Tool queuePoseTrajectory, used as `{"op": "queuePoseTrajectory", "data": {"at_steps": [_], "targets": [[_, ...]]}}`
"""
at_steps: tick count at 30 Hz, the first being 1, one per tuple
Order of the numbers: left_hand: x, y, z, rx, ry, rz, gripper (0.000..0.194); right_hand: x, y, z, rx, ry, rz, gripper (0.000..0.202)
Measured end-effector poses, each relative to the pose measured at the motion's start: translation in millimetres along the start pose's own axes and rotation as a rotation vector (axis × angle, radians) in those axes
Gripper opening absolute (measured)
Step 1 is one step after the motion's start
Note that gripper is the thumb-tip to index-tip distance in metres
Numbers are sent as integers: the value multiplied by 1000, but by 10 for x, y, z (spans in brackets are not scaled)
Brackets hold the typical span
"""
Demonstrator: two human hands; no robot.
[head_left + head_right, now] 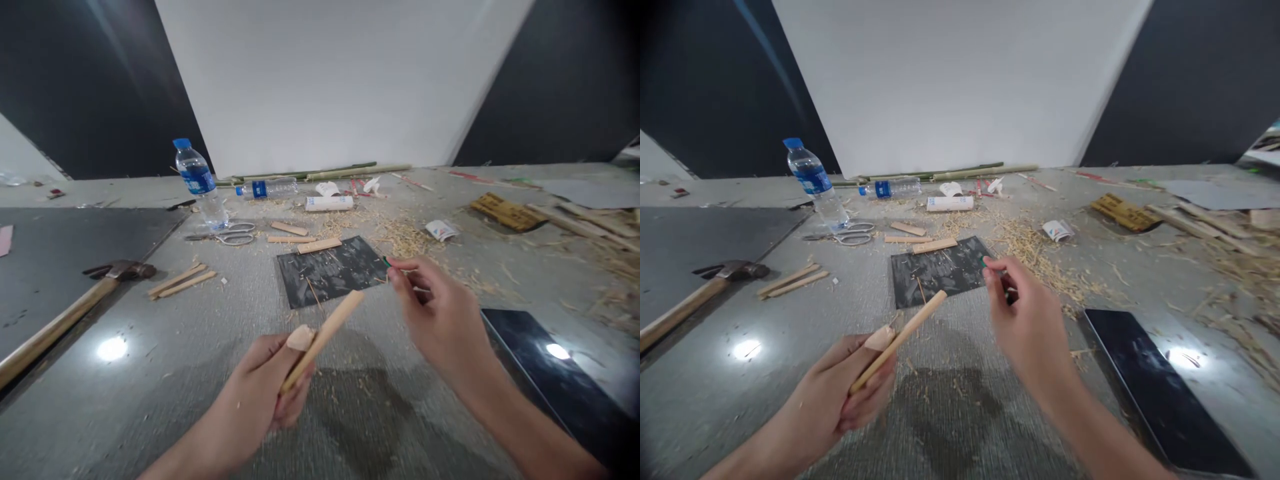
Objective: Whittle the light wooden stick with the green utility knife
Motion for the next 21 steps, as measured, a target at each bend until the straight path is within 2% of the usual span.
{"op": "queuePoseTrajectory", "data": {"at_steps": [2,6,9,12,14,16,17,19,21], "targets": [[-10,14,-4,30,-6,-23,52,120,17,147,-47,36,19,20],[-43,62,-5,24,-21,-41,52,538,-57,423,-104,252,215,14],[-57,76,-14,2,-61,-20,53,746,-137,463,-79,373,327,17],[-59,81,-6,12,-75,0,54,812,-185,433,-54,408,333,20],[-50,78,7,19,-72,5,54,770,-193,384,-51,423,335,21],[-30,68,19,18,-59,-20,52,621,-173,277,-28,370,300,20],[-16,52,22,21,-51,-20,52,510,-152,205,-9,313,268,19],[15,14,25,36,-28,-19,51,257,-70,45,35,106,104,18],[32,-15,24,50,-12,-22,52,95,-3,-9,36,32,19,23]]}}
Point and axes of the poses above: each hand's wrist, its own x-axis away from the middle knuckle, its own y-axis out of the back of the hand, z = x × y, the point moved 3 cm from there along -x, towards the middle knuckle, and after that the axes turned 14 degrees about -y, right-handed, at the moved point
